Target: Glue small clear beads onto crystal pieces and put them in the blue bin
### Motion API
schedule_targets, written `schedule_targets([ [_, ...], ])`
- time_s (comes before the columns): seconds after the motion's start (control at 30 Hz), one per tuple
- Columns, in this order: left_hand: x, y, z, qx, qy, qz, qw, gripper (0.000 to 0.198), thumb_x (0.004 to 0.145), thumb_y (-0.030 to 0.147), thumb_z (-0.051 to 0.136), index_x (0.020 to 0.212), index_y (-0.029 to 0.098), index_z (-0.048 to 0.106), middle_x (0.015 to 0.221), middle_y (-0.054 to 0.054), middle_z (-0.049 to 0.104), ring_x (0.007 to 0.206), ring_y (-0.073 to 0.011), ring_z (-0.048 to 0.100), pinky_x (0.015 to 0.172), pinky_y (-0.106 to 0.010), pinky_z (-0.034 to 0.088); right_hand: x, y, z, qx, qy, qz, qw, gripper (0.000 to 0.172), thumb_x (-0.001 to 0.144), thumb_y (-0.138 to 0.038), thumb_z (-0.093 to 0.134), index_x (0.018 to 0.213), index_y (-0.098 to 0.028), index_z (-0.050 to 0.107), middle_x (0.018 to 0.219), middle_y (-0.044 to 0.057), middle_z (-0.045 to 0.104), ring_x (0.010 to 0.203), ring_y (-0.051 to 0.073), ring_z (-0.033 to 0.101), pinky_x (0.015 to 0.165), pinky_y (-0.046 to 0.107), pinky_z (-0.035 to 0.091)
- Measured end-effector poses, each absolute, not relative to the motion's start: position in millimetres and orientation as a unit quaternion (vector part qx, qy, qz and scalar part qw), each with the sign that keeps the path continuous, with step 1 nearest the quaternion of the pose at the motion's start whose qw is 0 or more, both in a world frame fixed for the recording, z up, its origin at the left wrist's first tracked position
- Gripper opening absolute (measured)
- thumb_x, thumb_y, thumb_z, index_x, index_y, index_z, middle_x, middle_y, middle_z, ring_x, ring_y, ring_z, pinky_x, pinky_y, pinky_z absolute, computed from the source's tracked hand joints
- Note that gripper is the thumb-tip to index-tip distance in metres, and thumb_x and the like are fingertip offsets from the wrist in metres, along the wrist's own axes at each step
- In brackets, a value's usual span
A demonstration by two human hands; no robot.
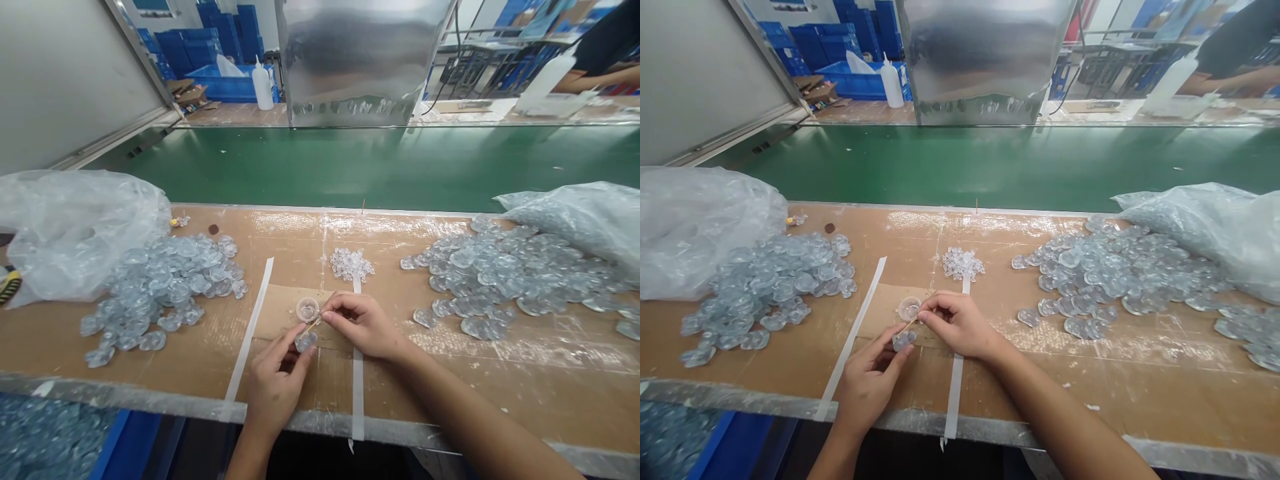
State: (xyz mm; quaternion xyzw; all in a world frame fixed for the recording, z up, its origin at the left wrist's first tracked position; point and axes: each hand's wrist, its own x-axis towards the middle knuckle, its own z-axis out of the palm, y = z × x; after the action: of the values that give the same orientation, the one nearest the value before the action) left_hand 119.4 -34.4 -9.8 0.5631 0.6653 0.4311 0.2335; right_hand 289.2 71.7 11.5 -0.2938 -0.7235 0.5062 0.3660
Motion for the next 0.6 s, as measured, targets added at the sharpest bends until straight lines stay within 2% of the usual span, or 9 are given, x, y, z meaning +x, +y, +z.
schedule_targets([
  [0.37, 122.0, -33.6, -9.2, 0.569, 0.661, 0.44, 0.214, 0.025, 0.084, 0.03, 0.067, 0.108, 0.027, 0.071, 0.088, -0.001, 0.073, 0.059, -0.0103, 0.067, 0.057, -0.018, 0.058, 294.0, 73.2, 18.0, -0.291, -0.75, 0.481, 0.348, 0.015, 0.089, -0.024, 0.056, 0.08, -0.017, 0.066, 0.075, 0.003, 0.064, 0.061, 0.011, 0.052, 0.056, 0.024, 0.041],
  [0.6, 119.4, -34.6, -9.6, 0.582, 0.664, 0.421, 0.209, 0.025, 0.085, 0.032, 0.066, 0.109, 0.026, 0.07, 0.089, -0.002, 0.072, 0.058, -0.0102, 0.066, 0.056, -0.018, 0.058, 294.4, 72.5, 20.7, -0.293, -0.76, 0.462, 0.352, 0.014, 0.089, -0.024, 0.056, 0.08, -0.018, 0.066, 0.073, 0.002, 0.063, 0.06, 0.01, 0.052, 0.055, 0.023, 0.042],
])
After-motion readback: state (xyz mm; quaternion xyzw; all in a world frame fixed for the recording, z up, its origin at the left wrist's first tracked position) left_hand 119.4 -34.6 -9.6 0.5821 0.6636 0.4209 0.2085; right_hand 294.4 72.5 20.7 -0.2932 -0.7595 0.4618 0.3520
